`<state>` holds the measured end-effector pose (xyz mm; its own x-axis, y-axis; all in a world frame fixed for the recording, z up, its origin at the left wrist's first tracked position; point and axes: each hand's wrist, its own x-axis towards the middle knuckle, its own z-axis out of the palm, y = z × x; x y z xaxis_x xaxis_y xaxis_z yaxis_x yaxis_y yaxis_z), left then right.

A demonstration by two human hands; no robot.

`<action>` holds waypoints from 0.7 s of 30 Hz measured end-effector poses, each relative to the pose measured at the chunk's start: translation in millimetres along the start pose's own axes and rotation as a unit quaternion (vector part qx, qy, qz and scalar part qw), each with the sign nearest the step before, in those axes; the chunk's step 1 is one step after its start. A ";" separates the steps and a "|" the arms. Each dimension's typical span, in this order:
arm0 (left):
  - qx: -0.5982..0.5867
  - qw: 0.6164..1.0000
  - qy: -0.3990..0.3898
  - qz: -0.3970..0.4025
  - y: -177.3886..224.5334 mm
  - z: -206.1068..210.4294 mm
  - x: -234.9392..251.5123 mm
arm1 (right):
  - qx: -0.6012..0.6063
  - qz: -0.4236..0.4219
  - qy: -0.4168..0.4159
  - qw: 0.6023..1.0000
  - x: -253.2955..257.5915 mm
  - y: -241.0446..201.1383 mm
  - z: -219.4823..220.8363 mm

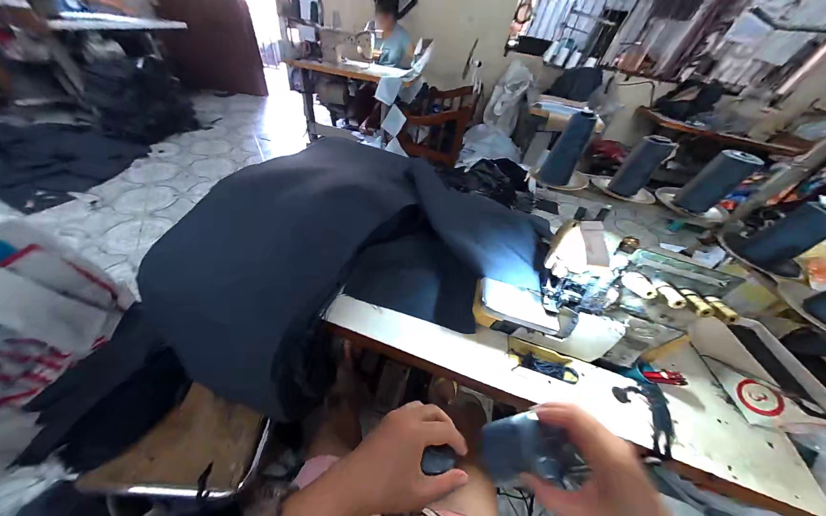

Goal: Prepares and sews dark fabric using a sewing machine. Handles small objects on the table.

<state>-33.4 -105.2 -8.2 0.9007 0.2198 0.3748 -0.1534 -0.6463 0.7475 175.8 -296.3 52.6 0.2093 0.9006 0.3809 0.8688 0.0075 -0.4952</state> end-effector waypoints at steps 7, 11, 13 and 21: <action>0.045 0.993 0.000 -0.108 1.5 -37.0 -58.7 | -0.006 -0.175 -0.096 0.980 24.4 -35.6 115.6; 0.042 0.980 -0.028 -0.194 -5.4 -43.0 -112.6 | 0.027 -0.201 -0.173 0.964 29.8 -57.4 156.3; 0.055 0.973 -0.039 -0.223 -13.4 -41.1 -134.4 | 0.022 -0.209 -0.203 0.956 34.1 -69.4 176.5; 0.060 0.948 0.007 -0.312 -51.4 -41.9 -207.6 | 0.055 -0.219 -0.293 0.929 61.2 -98.7 255.1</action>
<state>-229.6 -87.0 -101.5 0.7953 0.5959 -0.1114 0.4555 -0.4661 0.7584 -11.6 -131.0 -74.5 -0.4625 0.8821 0.0899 0.7554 0.4451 -0.4810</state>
